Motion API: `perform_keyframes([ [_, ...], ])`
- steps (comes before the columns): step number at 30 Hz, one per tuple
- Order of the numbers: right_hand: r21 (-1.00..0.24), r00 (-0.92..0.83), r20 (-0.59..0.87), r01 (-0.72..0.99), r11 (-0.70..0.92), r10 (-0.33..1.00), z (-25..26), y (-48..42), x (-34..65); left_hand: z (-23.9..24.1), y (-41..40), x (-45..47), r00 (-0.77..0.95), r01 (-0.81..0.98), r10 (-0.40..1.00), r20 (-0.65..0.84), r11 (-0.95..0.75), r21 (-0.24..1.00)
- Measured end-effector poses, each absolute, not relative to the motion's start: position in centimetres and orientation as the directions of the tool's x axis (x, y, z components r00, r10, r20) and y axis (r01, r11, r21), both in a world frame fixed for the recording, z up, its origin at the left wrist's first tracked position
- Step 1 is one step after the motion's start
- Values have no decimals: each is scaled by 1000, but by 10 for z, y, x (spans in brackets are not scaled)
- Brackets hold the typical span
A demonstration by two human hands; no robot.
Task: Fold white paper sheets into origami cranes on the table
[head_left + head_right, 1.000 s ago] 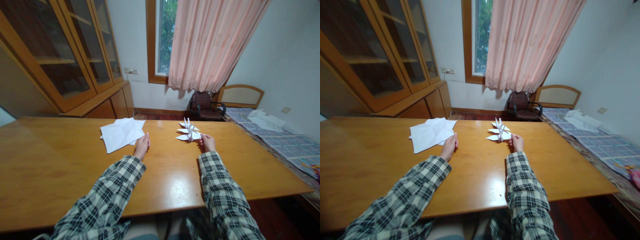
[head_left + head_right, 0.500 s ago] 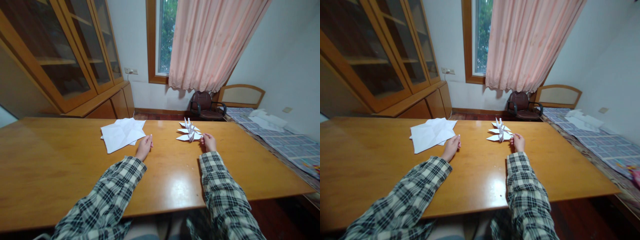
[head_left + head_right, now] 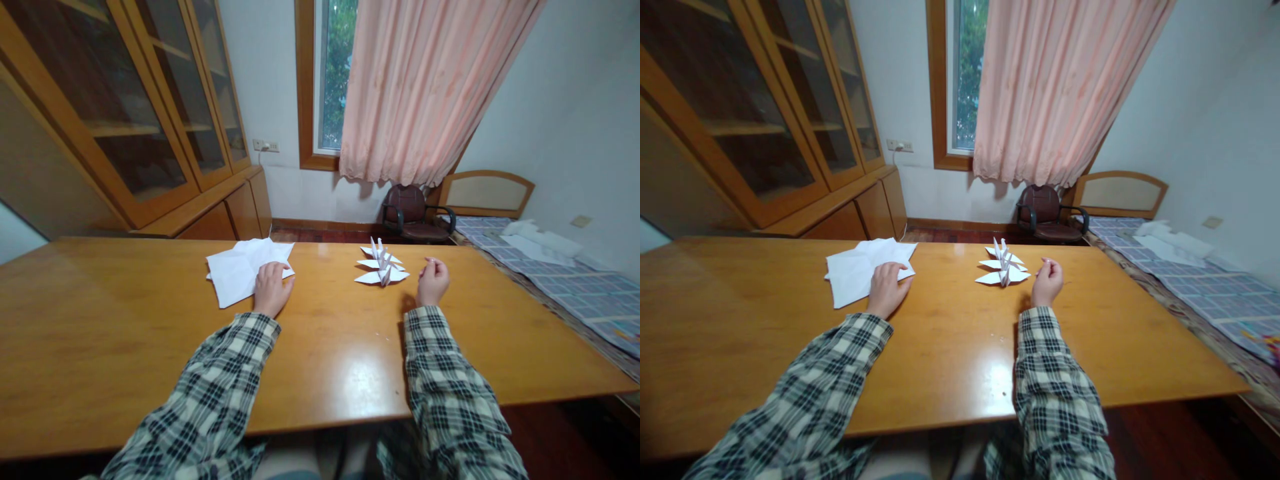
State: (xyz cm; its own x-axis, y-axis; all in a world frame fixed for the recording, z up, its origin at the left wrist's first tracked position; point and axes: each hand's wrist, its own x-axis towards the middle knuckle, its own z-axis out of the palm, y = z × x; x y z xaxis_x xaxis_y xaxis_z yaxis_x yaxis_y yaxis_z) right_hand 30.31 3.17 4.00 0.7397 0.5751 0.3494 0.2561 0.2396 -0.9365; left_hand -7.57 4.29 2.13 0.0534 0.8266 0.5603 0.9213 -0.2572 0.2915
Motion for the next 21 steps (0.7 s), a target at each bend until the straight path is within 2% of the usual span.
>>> perform_keyframes([
  [3,-896,708,443,345,279,549,50,25,275,14,47,-89,-15,945,829,559,-171,279],
  [6,-874,605,484,364,321,632,53,21,239,1,53,-97,-42,958,866,498,-107,266],
  [9,-838,418,534,378,393,735,45,20,200,-9,57,-99,-68,961,922,381,-42,273],
  [12,-848,256,491,357,391,833,27,18,165,-11,58,-100,-62,961,940,335,-35,276],
  [16,-837,100,450,393,380,887,5,15,144,-10,58,-102,-49,960,939,341,-49,274],
  [21,-876,71,365,364,317,928,-6,20,150,-11,60,-109,-18,961,923,384,-90,260],
])
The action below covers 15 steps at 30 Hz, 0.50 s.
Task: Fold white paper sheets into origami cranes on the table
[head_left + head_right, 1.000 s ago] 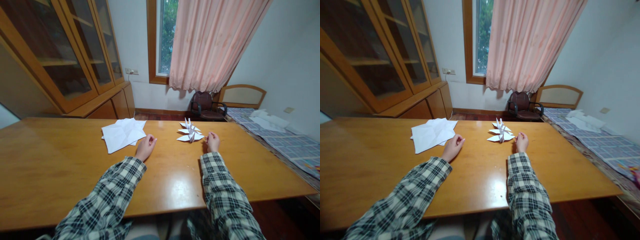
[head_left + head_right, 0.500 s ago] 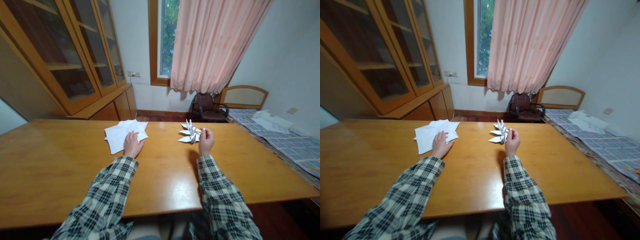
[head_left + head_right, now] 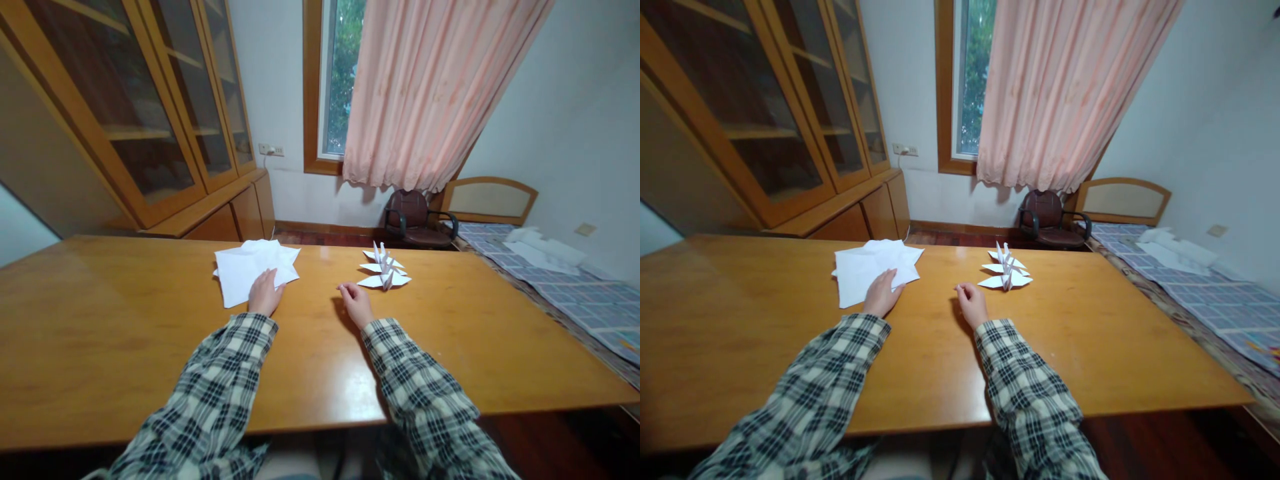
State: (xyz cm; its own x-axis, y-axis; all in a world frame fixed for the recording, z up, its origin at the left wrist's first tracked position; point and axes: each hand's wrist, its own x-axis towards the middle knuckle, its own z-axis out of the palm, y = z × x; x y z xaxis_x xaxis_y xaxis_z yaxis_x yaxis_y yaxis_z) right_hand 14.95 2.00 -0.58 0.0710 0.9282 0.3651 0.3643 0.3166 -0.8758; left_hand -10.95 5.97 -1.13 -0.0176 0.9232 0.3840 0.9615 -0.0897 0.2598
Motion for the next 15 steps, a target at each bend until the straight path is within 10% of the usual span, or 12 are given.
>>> perform_keyframes([
  [15,-941,-13,254,226,251,967,-11,25,155,-2,58,-119,-71,952,925,374,-49,302],
])
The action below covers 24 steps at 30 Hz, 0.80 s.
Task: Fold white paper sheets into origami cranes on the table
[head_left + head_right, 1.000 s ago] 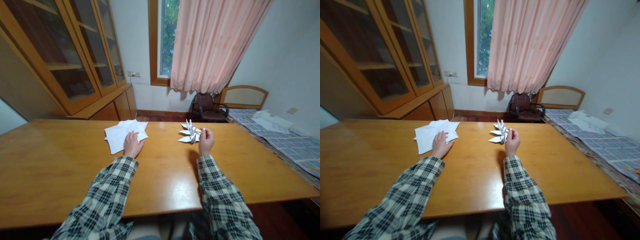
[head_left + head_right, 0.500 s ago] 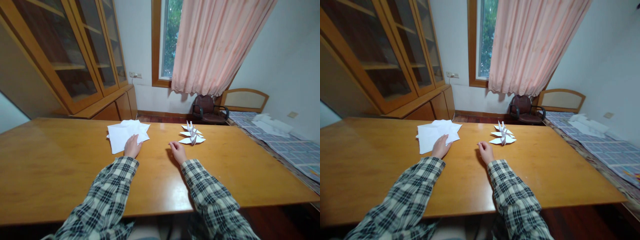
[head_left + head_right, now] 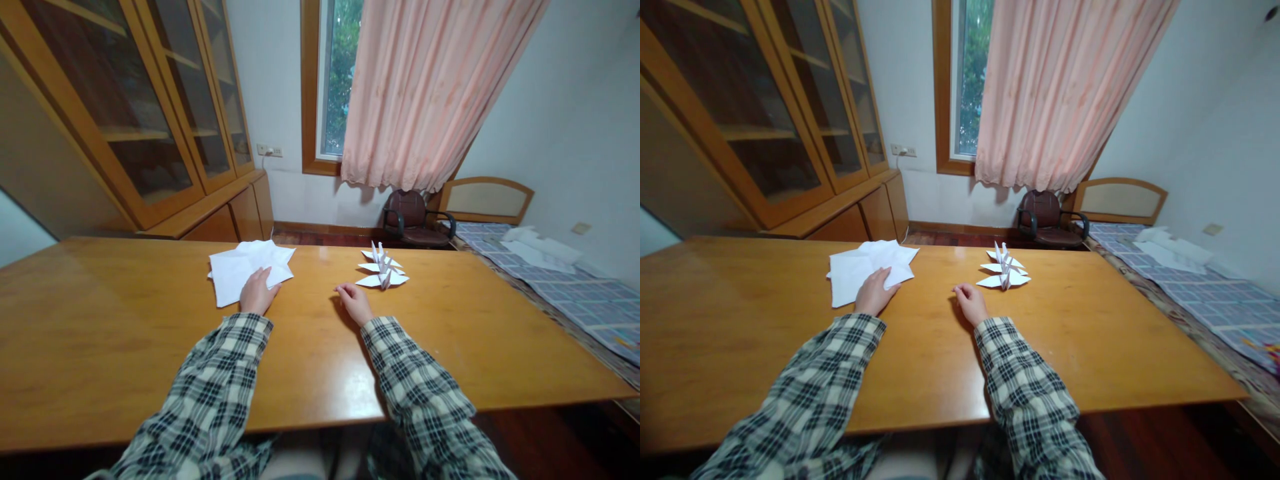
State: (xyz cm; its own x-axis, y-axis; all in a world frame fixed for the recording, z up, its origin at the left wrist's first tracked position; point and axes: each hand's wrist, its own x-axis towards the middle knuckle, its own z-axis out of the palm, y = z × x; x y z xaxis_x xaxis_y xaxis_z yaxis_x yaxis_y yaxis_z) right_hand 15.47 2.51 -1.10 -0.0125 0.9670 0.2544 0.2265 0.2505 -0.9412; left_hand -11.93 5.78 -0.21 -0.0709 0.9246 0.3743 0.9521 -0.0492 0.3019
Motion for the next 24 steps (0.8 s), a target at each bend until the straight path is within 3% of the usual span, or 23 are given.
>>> perform_keyframes([
  [15,-952,-35,232,199,234,972,-13,25,155,-1,58,-120,-132,971,928,349,51,231],
  [24,-963,-47,201,173,207,978,-12,25,156,2,58,-119,-215,941,952,217,143,306],
])
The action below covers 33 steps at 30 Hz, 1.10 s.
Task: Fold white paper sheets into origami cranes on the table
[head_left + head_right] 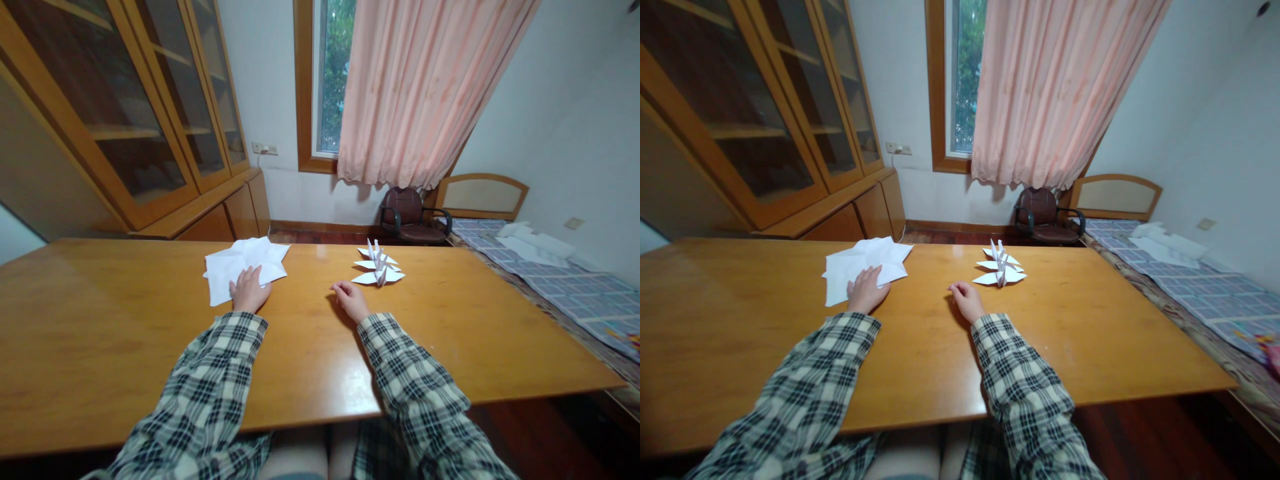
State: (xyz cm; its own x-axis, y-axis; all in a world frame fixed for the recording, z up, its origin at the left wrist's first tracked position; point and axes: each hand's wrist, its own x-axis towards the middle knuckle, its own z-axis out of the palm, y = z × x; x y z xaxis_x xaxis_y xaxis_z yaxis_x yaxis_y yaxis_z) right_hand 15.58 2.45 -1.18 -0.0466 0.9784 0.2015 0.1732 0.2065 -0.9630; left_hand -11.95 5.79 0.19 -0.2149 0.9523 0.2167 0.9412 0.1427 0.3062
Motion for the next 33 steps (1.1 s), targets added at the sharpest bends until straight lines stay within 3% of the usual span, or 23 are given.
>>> perform_keyframes([
  [15,-967,-54,180,174,187,982,-9,23,156,4,57,-120,-268,904,917,294,134,405],
  [22,-969,-58,172,168,179,983,-8,22,155,11,57,-121,-363,861,801,477,91,501],
  [27,-971,-57,169,161,177,984,-8,22,155,26,55,-121,-417,805,647,639,-63,590],
  [30,-972,-58,171,151,178,984,-9,22,154,37,49,-114,-359,799,556,749,-231,555],
  [33,-975,-61,167,137,174,984,-8,21,153,45,38,-98,-269,799,550,791,-331,502],
])
